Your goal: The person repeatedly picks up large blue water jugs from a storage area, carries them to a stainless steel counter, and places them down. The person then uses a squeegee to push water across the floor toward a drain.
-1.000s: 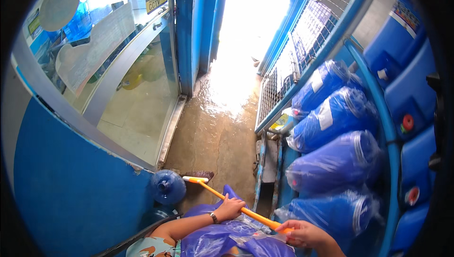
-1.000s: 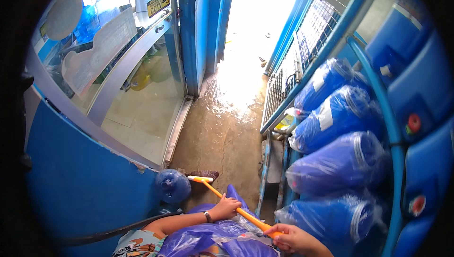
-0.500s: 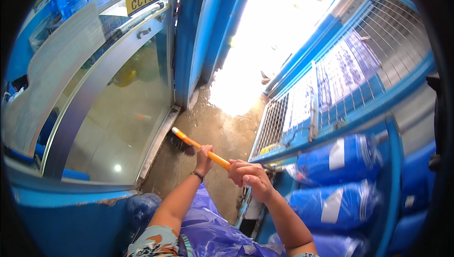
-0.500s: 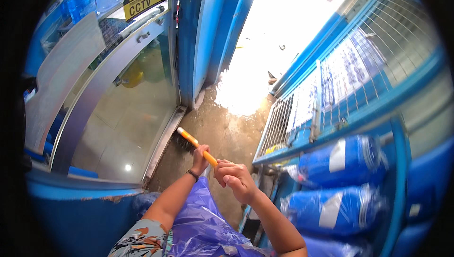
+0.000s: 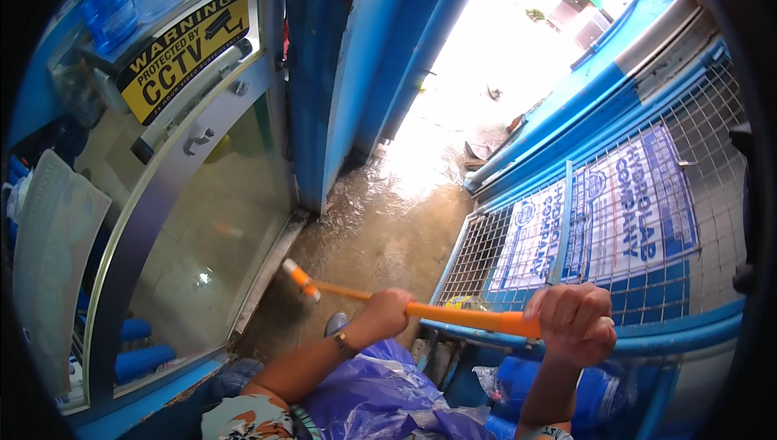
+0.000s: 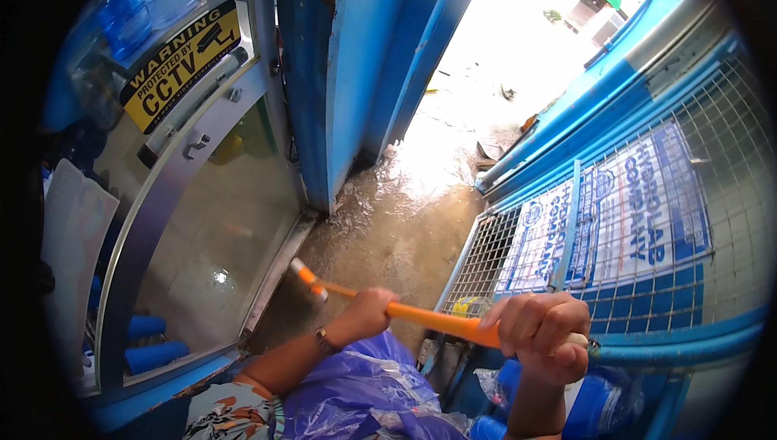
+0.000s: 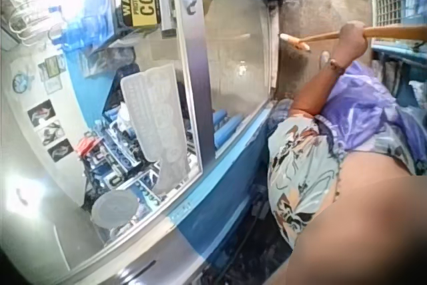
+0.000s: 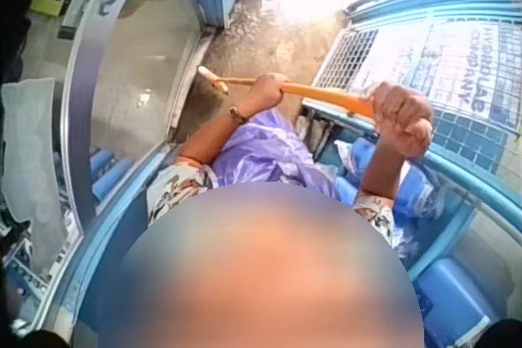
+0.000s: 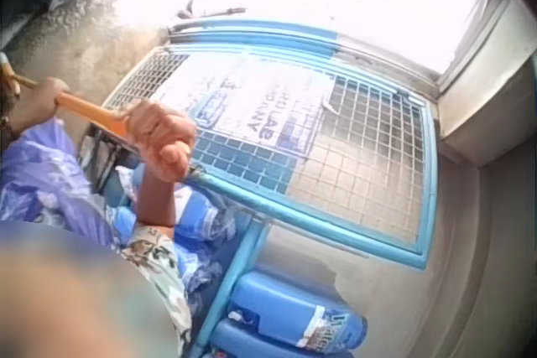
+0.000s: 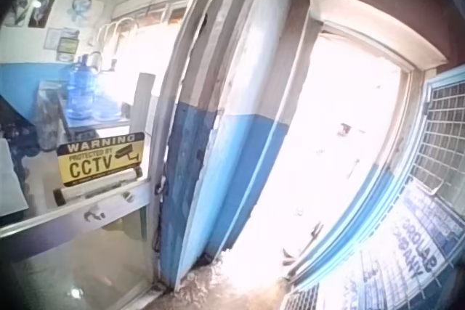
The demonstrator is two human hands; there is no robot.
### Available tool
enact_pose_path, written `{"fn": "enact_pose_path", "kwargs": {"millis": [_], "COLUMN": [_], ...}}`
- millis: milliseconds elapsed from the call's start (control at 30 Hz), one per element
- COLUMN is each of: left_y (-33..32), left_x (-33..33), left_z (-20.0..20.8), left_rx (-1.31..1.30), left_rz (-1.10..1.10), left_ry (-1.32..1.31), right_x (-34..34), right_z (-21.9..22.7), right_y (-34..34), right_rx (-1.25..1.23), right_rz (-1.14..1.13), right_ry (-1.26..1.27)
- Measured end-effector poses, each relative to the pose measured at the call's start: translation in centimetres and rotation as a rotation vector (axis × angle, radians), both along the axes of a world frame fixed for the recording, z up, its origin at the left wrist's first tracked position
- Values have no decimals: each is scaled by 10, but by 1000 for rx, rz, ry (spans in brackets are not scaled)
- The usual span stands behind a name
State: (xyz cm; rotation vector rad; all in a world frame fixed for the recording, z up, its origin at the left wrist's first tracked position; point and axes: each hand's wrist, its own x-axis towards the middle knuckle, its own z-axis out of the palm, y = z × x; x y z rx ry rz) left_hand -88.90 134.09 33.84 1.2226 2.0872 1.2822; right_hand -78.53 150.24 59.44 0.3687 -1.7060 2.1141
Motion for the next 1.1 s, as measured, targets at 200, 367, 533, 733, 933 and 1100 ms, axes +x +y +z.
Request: {"fn": "enact_pose_path", "kwargs": {"millis": [200,367,533,733,933,1100], "left_y": [-63,-26,166,377,438,387], "left_x": [-3,-27,-105,-209,-231,-179], "left_z": [-74,-153,-152,-131,-91,-19], "left_rx": [-331,-354,-78,190,363,278], "left_rz": [144,338,322,256,157,126], "left_ry": [-227,-67,-48,33,80,-21], "right_x": [-77,-122,-159,-212,-214,-188], "right_z": [-123,-202,-142,-92,-57,16], "right_y": [25,39,176,275,293,309], "right_rx": [-224,-124,36,382,561,299], "right_rz": [322,275,-37,-125,-166,-44], "right_ry": [-340,-402,-323,-180,-57,23]}}
